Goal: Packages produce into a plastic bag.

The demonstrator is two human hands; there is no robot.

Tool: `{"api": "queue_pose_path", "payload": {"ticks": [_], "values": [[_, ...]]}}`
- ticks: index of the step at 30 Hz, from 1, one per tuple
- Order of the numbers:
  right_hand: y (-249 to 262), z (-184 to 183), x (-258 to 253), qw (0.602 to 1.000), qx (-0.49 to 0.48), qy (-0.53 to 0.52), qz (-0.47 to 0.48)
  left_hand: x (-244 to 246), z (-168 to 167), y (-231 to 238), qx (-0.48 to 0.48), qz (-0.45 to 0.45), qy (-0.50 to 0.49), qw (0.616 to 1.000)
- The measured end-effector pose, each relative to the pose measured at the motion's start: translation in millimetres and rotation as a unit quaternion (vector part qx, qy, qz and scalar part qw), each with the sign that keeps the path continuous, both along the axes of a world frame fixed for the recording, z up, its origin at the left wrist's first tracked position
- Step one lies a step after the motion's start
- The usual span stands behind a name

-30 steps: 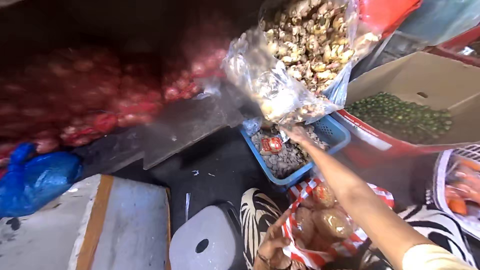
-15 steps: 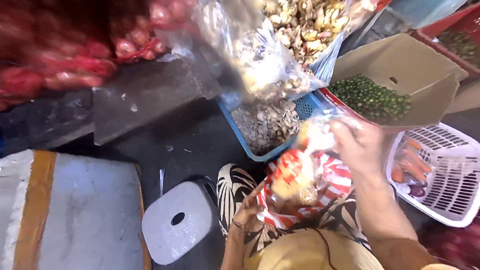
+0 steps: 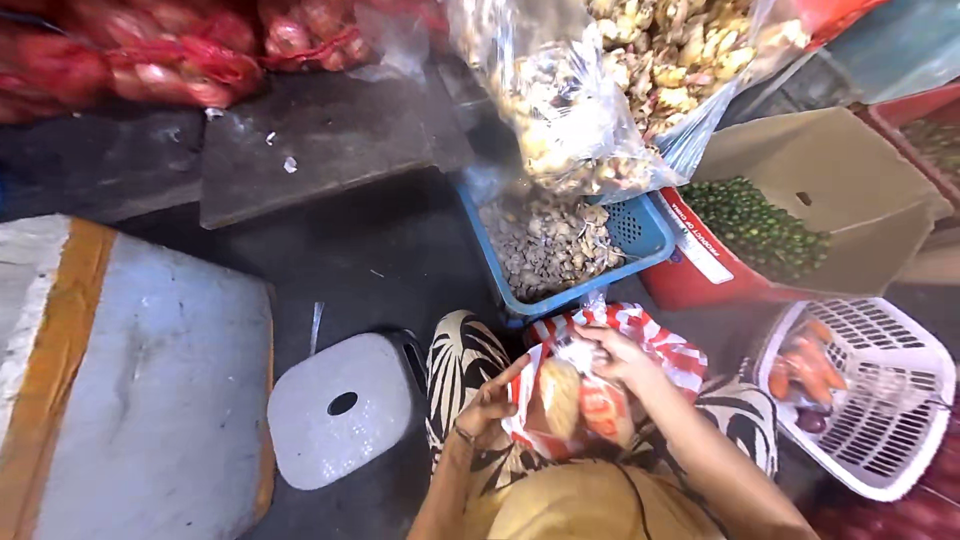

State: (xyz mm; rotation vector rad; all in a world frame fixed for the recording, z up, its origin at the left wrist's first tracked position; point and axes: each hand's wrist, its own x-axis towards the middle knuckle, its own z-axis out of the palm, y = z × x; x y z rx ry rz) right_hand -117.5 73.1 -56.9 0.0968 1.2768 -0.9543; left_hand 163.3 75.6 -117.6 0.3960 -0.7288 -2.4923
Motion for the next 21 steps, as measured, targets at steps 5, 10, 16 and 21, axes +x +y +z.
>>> {"api": "queue_pose_path", "payload": {"ticks": [5,10,16,21], "values": [[-19.2,-68.4,14.7,0.978,0.057,0.170,-0.107,4.6,-3.4,1.2,-0.015,-0.006,-0.003,1.000],[-31.7,9.6,-3.2,0.744,-0.042,0.466,0.478,8.9,2.4,2.2,-0.022,0.014,0.027,0.999],[-136.2,44.6,14.0,0.746,-0.292,0.530,0.278,13.5,1.0,6.4,0.062,0.061,0.113,0.990],[-275.3,-6.8,28.2,0.640,-0.149,0.635,0.407,20.3,3.6,19.1,0.077,0.117,0.140,0.980]]}}
